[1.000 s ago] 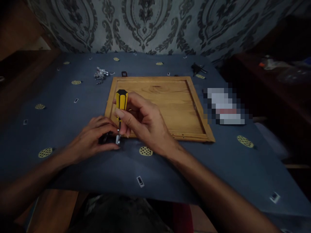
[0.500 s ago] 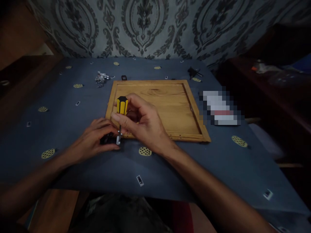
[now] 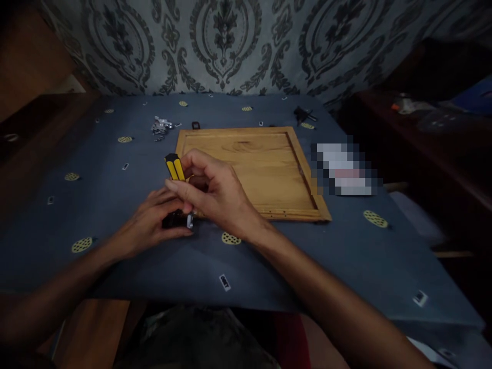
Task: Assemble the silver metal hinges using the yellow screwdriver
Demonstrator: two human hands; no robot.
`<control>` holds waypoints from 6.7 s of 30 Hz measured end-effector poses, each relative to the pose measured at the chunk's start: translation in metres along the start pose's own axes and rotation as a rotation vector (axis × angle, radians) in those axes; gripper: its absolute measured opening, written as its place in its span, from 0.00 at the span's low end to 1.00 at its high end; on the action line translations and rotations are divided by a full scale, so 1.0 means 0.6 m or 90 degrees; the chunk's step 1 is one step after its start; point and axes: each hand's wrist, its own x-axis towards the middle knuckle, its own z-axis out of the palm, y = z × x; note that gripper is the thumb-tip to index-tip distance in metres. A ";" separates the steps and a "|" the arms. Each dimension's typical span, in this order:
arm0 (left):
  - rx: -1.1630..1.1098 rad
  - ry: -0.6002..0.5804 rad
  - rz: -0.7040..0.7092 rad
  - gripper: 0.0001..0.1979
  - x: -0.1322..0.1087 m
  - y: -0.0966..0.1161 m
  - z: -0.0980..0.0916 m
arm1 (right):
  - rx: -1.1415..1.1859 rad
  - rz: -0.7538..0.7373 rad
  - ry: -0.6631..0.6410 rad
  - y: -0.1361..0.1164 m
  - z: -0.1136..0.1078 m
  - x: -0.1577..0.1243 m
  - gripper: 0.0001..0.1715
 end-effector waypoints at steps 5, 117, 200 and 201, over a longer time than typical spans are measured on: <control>-0.010 0.003 -0.001 0.16 0.000 0.000 -0.001 | -0.015 -0.003 0.016 0.002 -0.005 -0.012 0.18; 0.003 -0.014 -0.008 0.15 0.000 0.002 -0.006 | 0.006 -0.020 0.075 0.004 -0.015 -0.020 0.23; -0.020 0.001 0.006 0.15 -0.002 0.000 -0.001 | -0.045 0.018 0.060 0.002 -0.016 -0.025 0.18; -0.020 -0.005 0.001 0.15 -0.002 0.000 -0.001 | -0.043 0.019 0.070 0.005 -0.015 -0.025 0.19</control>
